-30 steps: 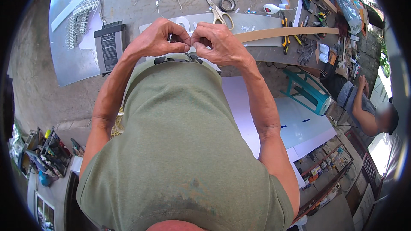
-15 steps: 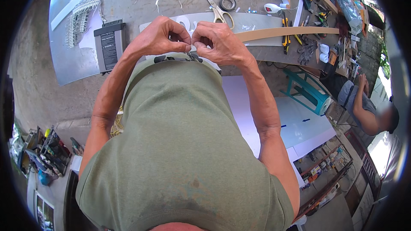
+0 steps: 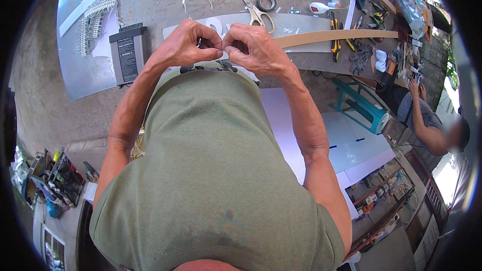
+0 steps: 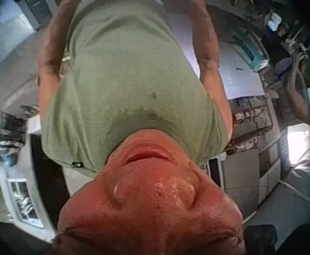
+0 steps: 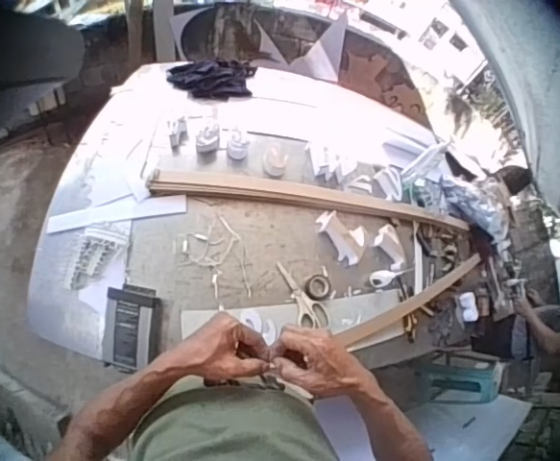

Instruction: The person is assembling an LED sign by connecting components and applying adhesive tape to backing materials.

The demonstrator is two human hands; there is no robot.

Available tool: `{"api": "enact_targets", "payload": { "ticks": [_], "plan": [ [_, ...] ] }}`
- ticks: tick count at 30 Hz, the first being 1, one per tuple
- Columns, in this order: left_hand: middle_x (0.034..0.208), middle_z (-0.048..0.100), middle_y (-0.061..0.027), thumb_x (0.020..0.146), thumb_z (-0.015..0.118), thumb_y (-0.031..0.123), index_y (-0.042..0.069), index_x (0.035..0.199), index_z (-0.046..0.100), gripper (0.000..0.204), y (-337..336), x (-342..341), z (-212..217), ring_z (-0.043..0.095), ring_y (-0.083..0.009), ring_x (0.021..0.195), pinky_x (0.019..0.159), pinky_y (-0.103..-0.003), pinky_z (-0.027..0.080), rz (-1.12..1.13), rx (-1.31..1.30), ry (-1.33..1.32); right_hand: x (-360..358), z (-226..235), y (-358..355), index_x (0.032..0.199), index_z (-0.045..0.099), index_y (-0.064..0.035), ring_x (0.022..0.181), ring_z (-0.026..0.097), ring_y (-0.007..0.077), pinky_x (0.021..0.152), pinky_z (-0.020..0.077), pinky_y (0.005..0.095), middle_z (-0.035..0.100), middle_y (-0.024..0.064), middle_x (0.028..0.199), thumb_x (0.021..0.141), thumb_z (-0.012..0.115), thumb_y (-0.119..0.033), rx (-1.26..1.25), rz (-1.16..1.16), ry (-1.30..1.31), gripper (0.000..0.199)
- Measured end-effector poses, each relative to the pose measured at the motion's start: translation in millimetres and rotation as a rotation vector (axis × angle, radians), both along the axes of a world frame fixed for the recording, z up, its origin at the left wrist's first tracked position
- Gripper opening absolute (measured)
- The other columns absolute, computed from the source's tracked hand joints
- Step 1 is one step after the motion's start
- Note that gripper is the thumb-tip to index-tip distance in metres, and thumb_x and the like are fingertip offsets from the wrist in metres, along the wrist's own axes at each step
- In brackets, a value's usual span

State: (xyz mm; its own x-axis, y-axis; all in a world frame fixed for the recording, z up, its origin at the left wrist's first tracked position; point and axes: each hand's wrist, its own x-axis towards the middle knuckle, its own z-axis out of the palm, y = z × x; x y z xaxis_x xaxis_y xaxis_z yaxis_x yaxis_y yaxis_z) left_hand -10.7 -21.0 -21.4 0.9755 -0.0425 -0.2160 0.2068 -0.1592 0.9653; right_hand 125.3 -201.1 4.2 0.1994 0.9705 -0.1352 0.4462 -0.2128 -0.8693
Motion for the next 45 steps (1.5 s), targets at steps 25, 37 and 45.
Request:
{"api": "enact_targets", "payload": {
  "ticks": [25,37,45],
  "plan": [
    [0.079,0.070,-0.0037,0.082,0.079,0.014,-0.002,0.091,0.074,0.019,-3,-9,-20,0.064,-0.0098,0.074,0.069,-0.025,0.051,0.255,-0.405,0.138,-42,-9,-7,0.091,0.072,-0.0052,0.062,0.059,0.0069,0.054,0.0458,0.0236,0.068,0.0007,0.080,0.084,0.072,-0.002,0.133,-0.463,-0.050,0.008],
    [0.072,0.070,-0.0044,0.079,0.079,0.016,0.001,0.084,0.076,0.017,2,-10,-19,0.061,-0.0097,0.067,0.065,-0.024,0.047,0.171,-0.629,0.186,-19,4,-4,0.109,0.073,-0.0157,0.099,0.061,0.0211,0.087,0.0505,0.0367,0.067,-0.0003,0.104,0.077,0.079,-0.005,0.337,-0.088,-0.424,0.034],
    [0.073,0.070,-0.0033,0.080,0.082,0.015,0.001,0.090,0.076,0.018,3,-12,-23,0.057,-0.0043,0.063,0.053,-0.019,0.035,0.116,-0.668,0.209,-15,0,-6,0.102,0.074,-0.0168,0.097,0.062,0.0181,0.082,0.0489,0.0356,0.066,-0.0040,0.101,0.070,0.081,-0.011,0.455,0.015,-0.695,0.034]
  ]
}}
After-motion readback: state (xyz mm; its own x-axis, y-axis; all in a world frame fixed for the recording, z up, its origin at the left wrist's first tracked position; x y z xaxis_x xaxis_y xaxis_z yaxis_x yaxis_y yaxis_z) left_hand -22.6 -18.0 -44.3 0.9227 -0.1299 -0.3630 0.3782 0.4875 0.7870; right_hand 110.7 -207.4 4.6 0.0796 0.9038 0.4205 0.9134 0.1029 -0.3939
